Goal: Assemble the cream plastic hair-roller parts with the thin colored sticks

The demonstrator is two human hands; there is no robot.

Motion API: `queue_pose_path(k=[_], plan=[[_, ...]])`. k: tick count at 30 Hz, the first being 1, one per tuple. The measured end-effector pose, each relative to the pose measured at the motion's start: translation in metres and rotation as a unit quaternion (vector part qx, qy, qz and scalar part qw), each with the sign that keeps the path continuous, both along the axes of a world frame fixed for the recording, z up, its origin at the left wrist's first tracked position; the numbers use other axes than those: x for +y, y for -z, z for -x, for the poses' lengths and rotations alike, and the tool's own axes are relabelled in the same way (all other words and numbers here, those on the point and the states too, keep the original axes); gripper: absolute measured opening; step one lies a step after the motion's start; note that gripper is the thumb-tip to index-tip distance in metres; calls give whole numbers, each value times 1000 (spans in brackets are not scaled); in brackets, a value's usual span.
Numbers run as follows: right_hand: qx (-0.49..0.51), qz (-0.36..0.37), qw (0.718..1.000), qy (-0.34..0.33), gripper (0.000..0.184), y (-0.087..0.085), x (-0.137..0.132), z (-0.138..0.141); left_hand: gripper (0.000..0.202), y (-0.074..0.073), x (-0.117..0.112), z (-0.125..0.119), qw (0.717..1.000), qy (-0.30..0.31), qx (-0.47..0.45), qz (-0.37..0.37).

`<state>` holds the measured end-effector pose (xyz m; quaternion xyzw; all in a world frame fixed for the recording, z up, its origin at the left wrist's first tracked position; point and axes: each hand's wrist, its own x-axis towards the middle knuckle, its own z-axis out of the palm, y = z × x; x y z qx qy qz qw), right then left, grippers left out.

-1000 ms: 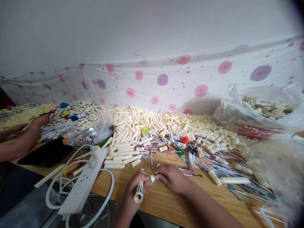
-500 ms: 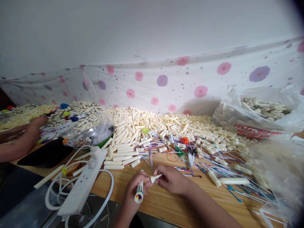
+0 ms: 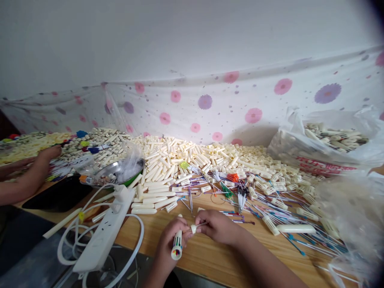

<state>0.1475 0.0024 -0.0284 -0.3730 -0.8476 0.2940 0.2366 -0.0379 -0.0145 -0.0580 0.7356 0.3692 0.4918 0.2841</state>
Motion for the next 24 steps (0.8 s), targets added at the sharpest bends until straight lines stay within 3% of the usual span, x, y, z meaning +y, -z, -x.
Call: queue_pose_path(k=[8, 15, 24], plan=[[-29, -56, 998, -18, 19, -1, 0, 0, 7, 5, -1, 0, 1000, -6, 20, 18], [-87, -123, 988, -7, 32, 3, 0, 1, 9, -3, -4, -1, 1000, -14, 14, 20], [-64, -132, 989, 18, 32, 2, 0, 2, 15, -11, -7, -5, 991, -58, 1, 121]])
